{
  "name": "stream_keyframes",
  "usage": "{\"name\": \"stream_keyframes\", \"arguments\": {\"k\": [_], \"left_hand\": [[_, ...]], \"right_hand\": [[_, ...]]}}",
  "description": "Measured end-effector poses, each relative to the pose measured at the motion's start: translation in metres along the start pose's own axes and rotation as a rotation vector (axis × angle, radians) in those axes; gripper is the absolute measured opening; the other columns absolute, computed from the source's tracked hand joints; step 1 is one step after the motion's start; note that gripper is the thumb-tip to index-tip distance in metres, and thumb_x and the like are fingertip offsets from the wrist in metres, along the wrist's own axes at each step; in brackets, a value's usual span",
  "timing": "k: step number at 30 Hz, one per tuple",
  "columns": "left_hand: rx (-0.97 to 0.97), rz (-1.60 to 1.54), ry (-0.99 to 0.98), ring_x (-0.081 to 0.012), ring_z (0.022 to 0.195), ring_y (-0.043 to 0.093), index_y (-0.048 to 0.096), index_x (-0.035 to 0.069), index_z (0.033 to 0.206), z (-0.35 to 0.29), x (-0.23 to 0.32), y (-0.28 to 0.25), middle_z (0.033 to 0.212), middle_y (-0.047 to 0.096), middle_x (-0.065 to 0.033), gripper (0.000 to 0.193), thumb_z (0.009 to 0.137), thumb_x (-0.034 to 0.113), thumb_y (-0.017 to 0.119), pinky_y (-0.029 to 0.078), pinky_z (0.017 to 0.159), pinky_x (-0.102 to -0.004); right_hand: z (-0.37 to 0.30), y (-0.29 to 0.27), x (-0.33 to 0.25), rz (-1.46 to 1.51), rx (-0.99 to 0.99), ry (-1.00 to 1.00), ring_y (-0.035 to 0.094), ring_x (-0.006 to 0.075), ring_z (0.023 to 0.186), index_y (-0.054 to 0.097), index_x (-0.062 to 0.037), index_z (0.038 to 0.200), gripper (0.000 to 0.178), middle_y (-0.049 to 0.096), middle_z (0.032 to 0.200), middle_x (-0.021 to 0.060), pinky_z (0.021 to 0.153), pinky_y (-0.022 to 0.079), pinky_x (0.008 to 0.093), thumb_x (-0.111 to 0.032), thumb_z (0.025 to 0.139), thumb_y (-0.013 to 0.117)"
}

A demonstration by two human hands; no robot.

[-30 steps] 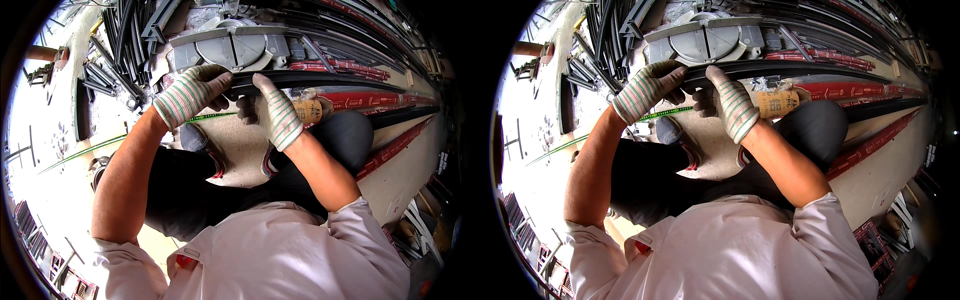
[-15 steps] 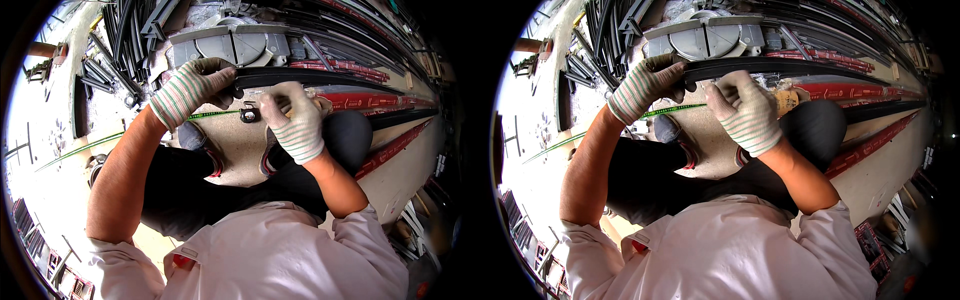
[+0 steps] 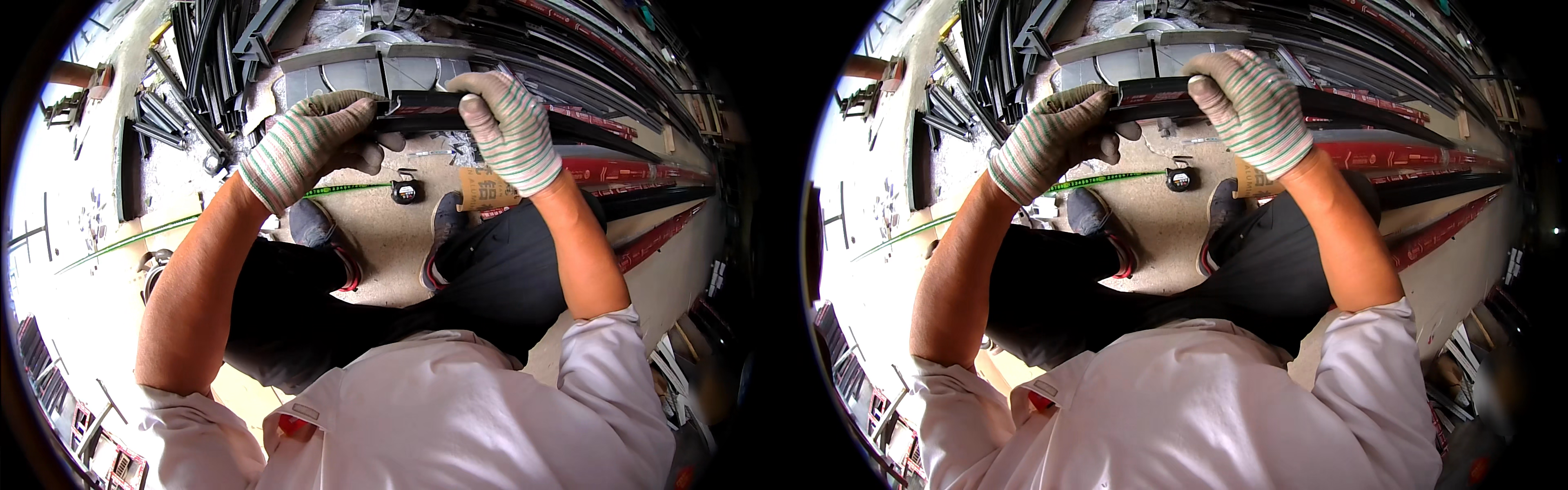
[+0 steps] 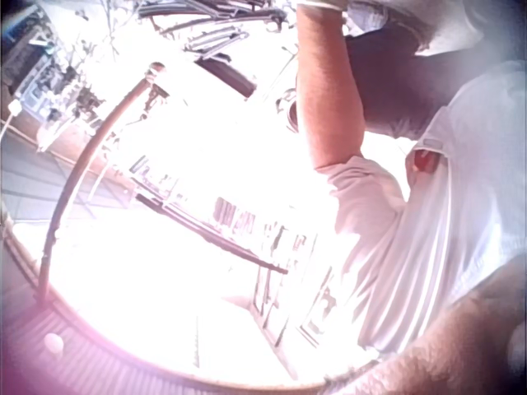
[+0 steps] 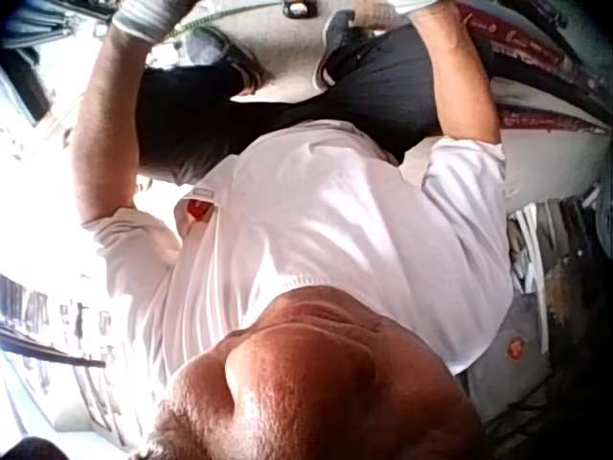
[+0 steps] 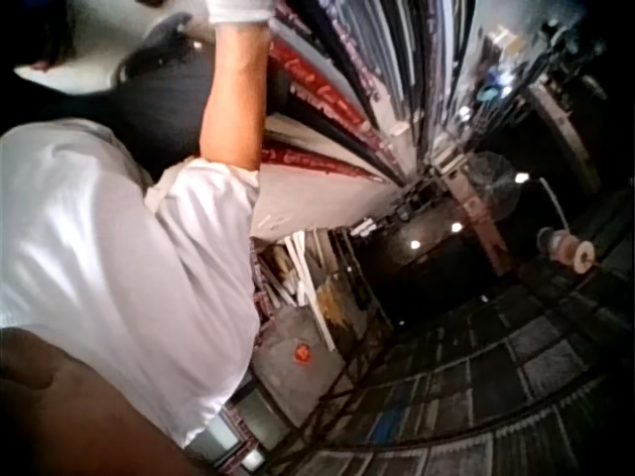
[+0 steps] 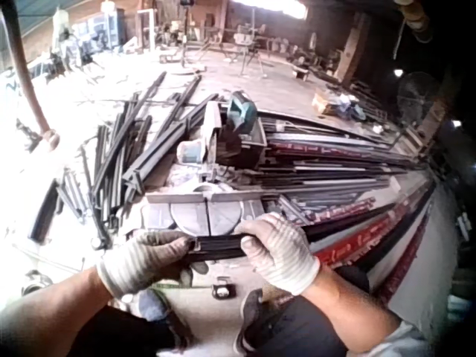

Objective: The person measures a large window frame with a tape measure, then moves to a pile of aluminum profiles. They measure and mark a profile, place it on a miter saw, and prepare to cut it. The person handles the tape measure and profile throughout.

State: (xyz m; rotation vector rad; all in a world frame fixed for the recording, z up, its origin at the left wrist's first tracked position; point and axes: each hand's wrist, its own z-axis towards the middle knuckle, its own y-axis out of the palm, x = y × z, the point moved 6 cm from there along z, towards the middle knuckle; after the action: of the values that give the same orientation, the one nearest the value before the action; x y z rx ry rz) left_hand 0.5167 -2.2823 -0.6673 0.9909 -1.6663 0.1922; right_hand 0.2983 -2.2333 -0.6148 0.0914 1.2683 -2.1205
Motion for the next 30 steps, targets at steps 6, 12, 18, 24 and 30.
{"name": "stream_keyframes", "arguments": {"k": [6, 12, 18, 24, 30], "left_hand": [[0.021, -0.008, -0.001, -0.0115, 0.081, 0.068, 0.065, 0.0, 0.131, -0.001, -0.001, -0.004, 0.105, 0.076, -0.0114, 0.04, 0.111, 0.034, 0.054, 0.059, 0.078, -0.028], [0.019, 0.039, -0.005, -0.0124, 0.082, 0.068, 0.062, -0.001, 0.136, 0.0, 0.0, -0.007, 0.106, 0.075, -0.0106, 0.043, 0.112, 0.032, 0.052, 0.058, 0.08, -0.028], [0.014, 0.057, -0.008, -0.013, 0.082, 0.068, 0.061, -0.002, 0.137, 0.002, -0.004, -0.009, 0.106, 0.074, -0.0093, 0.042, 0.112, 0.031, 0.052, 0.058, 0.081, -0.0282], [0.042, 0.074, -0.016, -0.0122, 0.082, 0.069, 0.06, -0.002, 0.139, 0.002, -0.004, -0.012, 0.106, 0.075, -0.0091, 0.041, 0.112, 0.028, 0.053, 0.059, 0.081, -0.0281], [0.04, 0.061, -0.015, -0.0118, 0.082, 0.069, 0.059, -0.001, 0.14, 0.0, -0.004, -0.01, 0.106, 0.075, -0.0096, 0.043, 0.111, 0.029, 0.054, 0.059, 0.08, -0.027]], "right_hand": [[0.007, 0.0, 0.016, 0.075, -0.116, 0.138, 0.071, 0.031, 0.072, 0.07, -0.007, 0.105, 0.029, 0.071, 0.081, 0.0112, 0.067, 0.058, 0.0395, -0.035, 0.105, 0.063], [0.008, 0.002, 0.017, 0.034, -0.17, 0.016, 0.073, 0.03, 0.082, 0.069, -0.0062, 0.105, 0.051, 0.072, 0.095, 0.0108, 0.075, 0.059, 0.0388, -0.051, 0.085, 0.082], [0.0, 0.006, 0.014, -0.108, -0.195, -0.07, 0.072, 0.0265, 0.088, 0.07, -0.0063, 0.107, 0.058, 0.07, 0.098, 0.009, 0.076, 0.059, 0.0364, -0.047, 0.073, 0.092], [-0.001, 0.008, -0.001, -0.227, -0.225, -0.229, 0.068, 0.0241, 0.082, 0.071, -0.0073, 0.107, 0.049, 0.066, 0.094, 0.0058, 0.074, 0.057, 0.0359, -0.042, 0.076, 0.087], [-0.006, 0.012, -0.006, -0.265, -0.214, -0.199, 0.064, 0.0236, 0.088, 0.073, -0.0104, 0.116, 0.053, 0.063, 0.095, 0.0051, 0.076, 0.055, 0.0363, -0.041, 0.074, 0.086]]}}
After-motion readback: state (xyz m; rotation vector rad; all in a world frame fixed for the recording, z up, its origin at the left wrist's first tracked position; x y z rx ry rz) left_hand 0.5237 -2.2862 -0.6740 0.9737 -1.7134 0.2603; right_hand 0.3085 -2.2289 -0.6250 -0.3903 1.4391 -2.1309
